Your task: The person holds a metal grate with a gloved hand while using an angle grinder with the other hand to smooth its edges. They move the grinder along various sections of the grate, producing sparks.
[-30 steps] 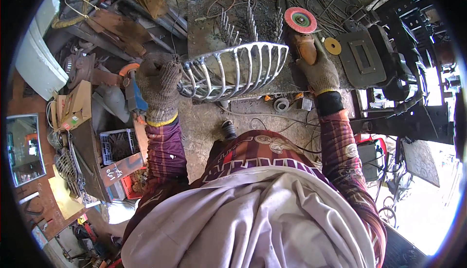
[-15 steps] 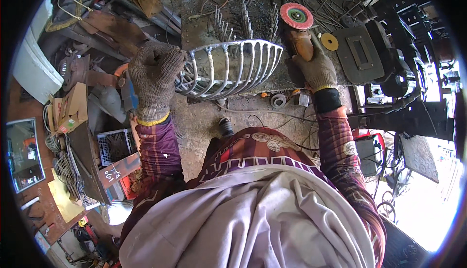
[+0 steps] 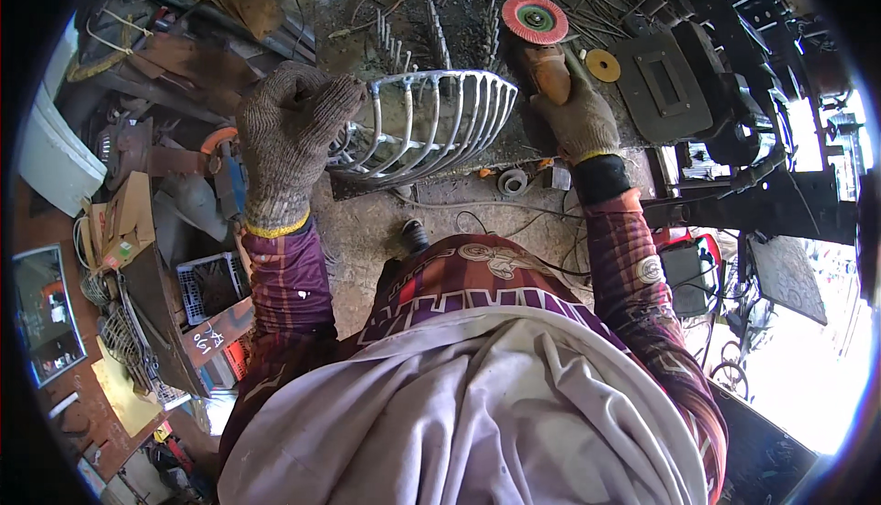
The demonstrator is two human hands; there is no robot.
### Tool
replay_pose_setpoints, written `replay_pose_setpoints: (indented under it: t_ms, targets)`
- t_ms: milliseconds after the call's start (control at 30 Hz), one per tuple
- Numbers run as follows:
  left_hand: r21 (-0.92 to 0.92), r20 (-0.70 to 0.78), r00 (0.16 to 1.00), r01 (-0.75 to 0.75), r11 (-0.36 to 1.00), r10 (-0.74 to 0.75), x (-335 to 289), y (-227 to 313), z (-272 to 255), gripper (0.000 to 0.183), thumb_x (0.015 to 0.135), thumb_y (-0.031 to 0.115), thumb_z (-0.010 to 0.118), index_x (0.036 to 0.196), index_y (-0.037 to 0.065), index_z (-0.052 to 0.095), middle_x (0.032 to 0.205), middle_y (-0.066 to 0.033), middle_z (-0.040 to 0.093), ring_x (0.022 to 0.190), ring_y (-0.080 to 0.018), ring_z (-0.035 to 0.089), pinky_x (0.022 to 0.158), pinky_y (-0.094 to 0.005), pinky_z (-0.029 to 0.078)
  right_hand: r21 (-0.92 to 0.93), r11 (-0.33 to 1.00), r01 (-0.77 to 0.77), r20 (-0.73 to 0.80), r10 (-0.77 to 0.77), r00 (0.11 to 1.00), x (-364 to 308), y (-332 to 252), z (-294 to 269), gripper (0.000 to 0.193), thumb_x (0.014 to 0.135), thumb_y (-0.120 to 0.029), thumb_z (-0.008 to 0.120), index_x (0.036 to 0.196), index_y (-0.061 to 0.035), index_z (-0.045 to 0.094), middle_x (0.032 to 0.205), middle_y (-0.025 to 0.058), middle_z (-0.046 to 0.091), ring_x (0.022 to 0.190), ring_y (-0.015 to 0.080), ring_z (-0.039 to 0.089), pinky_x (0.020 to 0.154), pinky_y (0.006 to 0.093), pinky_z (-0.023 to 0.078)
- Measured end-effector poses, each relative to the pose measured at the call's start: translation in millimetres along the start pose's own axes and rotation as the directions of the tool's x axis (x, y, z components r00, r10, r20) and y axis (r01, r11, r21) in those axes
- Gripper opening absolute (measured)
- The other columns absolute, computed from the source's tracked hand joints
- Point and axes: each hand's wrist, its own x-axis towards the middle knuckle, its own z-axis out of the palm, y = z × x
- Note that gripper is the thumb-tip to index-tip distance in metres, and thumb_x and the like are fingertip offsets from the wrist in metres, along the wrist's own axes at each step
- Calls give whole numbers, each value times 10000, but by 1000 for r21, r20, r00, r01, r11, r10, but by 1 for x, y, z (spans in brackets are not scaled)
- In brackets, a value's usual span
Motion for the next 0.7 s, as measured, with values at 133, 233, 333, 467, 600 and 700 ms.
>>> replay_pose_setpoints:
  t_ms: [133, 233, 333, 467, 600, 700]
  targets:
    - [-48, -37, 999, -28, 998, 26, 5, 0, 5, 256, 810, 186, 851, 807, 18, 658, 693, 14, 598, 646, -64, 551, 579, -256, 432, 18, 999, 51, -88, -49, 995, -2, 3, 4, 672, 739, -454, 784, 1258, -55, 632, 1188, 201, 680, 1098, 358, 656, 934, 428, 506]
    - [-6, -27, 1000, 4, 1000, -4, 7, 3, 6, 260, 810, 194, 852, 811, 20, 659, 695, 19, 586, 643, -62, 541, 578, -253, 428, 50, 989, 136, -159, -126, 979, -2, 8, 7, 677, 738, -460, 782, 1262, -59, 630, 1158, 199, 689, 1070, 374, 662, 919, 437, 512]
    - [72, -8, 1000, 8, 997, -8, 10, 2, 7, 268, 816, 215, 848, 818, 19, 664, 682, 21, 584, 633, -62, 542, 576, -253, 426, 28, 997, 68, -71, -66, 995, -2, 6, 2, 694, 741, -459, 781, 1276, -49, 616, 1156, 210, 684, 1066, 380, 659, 911, 441, 516]
    - [-16, 7, 995, 99, 995, -99, 13, 8, 14, 276, 829, 238, 837, 826, 16, 672, 671, 21, 591, 619, -63, 538, 579, -254, 425, 42, 998, 46, -10, -45, 999, 0, 7, 2, 798, 768, -408, 770, 1457, -129, 478, 1288, 191, 642, 1183, 351, 625, 992, 422, 494]
    - [84, 10, 997, 79, 993, -80, 18, 11, 19, 311, 856, 303, 808, 849, 17, 687, 697, -4, 639, 627, -68, 560, 595, -269, 441, 9, 998, 56, -40, -56, 998, 3, 15, 7, 735, 757, -453, 772, 1350, -79, 552, 1217, 205, 664, 1126, 363, 641, 950, 428, 505]
    - [122, 6, 997, 77, 989, -79, 23, 4, 19, 339, 869, 349, 789, 866, 23, 697, 727, -17, 666, 663, -77, 584, 617, -271, 449, -15, 999, 42, -52, -42, 998, 5, 18, 10, 733, 757, -450, 773, 1353, -88, 547, 1219, 204, 662, 1127, 364, 639, 948, 429, 505]
